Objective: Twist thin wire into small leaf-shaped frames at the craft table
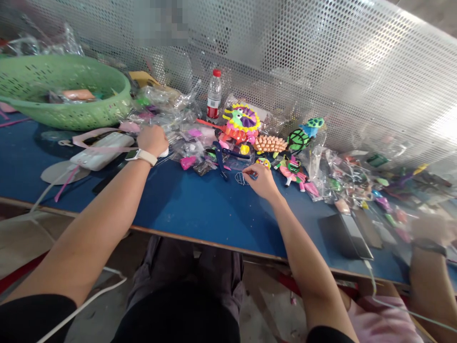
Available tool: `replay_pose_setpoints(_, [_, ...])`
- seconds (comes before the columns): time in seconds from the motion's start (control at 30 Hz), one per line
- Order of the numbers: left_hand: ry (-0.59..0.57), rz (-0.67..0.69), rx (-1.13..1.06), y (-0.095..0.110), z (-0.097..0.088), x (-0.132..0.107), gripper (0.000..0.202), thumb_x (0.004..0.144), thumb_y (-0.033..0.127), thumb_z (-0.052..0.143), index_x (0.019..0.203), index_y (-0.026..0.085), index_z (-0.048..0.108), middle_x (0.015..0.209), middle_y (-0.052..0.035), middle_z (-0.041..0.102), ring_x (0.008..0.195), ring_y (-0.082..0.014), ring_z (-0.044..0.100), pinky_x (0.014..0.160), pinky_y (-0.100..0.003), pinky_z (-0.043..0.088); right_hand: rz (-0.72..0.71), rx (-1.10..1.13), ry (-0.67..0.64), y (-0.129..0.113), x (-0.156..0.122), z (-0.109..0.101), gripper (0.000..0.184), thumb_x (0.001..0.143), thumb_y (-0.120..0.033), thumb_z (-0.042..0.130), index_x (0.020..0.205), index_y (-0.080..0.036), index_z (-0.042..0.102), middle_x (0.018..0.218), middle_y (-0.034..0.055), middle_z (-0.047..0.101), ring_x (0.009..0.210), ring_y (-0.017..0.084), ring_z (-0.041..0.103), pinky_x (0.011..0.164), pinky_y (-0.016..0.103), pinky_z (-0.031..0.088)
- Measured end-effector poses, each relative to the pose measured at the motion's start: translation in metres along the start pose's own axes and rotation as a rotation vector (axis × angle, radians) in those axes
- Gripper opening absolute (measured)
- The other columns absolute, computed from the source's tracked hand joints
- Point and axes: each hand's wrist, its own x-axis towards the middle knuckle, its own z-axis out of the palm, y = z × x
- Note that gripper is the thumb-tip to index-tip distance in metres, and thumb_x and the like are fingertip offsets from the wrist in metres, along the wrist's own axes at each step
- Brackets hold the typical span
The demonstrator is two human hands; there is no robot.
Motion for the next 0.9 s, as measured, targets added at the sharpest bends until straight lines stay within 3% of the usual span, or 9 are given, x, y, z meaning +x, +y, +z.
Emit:
replay_pose_setpoints(0.27, [-0.022,-0.003,-0.021,0.002,0.005,0.004,0.046,0.099,0.021,0.061,0.138,0.008,0.081,0.143,-0.0313,0.079,0.141,-0.0483,0.074,0.118,-0.055,0.061,0.006,-0.017,-0.024,-0.002,0.000,-0.001,0.014,0.094,-0.032,0.074,0.093,-0.028,0.087,0.096,0.0088,0.087,0.091,0.029,0.080,0.089,0.048,0.067])
replay_pose_setpoints(0.63, [-0.007,0.014,-0.096,0.000,0.010,0.007,0.058,0.101,0.037,0.062,0.150,0.008,0.077,0.157,-0.0326,0.072,0.148,-0.0540,0.067,0.123,-0.061,0.057,0.026,-0.016,-0.026,-0.003,0.000,-0.003,0.013,0.095,-0.031,0.074,0.094,-0.028,0.087,0.098,0.0085,0.087,0.092,0.029,0.080,0.090,0.048,0.067])
replay_pose_setpoints(0.77, [0.028,0.015,-0.111,0.003,0.006,-0.001,0.062,0.108,0.043,0.061,0.160,0.010,0.068,0.165,-0.0329,0.065,0.152,-0.0528,0.066,0.123,-0.059,0.057,0.018,-0.014,-0.027,-0.004,0.000,-0.003,0.013,0.095,-0.031,0.074,0.093,-0.027,0.087,0.098,0.0089,0.087,0.092,0.029,0.080,0.090,0.047,0.067])
replay_pose_setpoints(0.9, [0.068,-0.001,-0.135,0.006,0.000,-0.007,0.060,0.115,0.039,0.048,0.166,0.010,0.058,0.161,-0.0320,0.069,0.151,-0.0487,0.068,0.124,-0.058,0.056,0.017,-0.014,-0.029,-0.003,0.000,-0.003,0.012,0.094,-0.032,0.075,0.094,-0.027,0.087,0.097,0.0086,0.087,0.091,0.029,0.080,0.089,0.048,0.067])
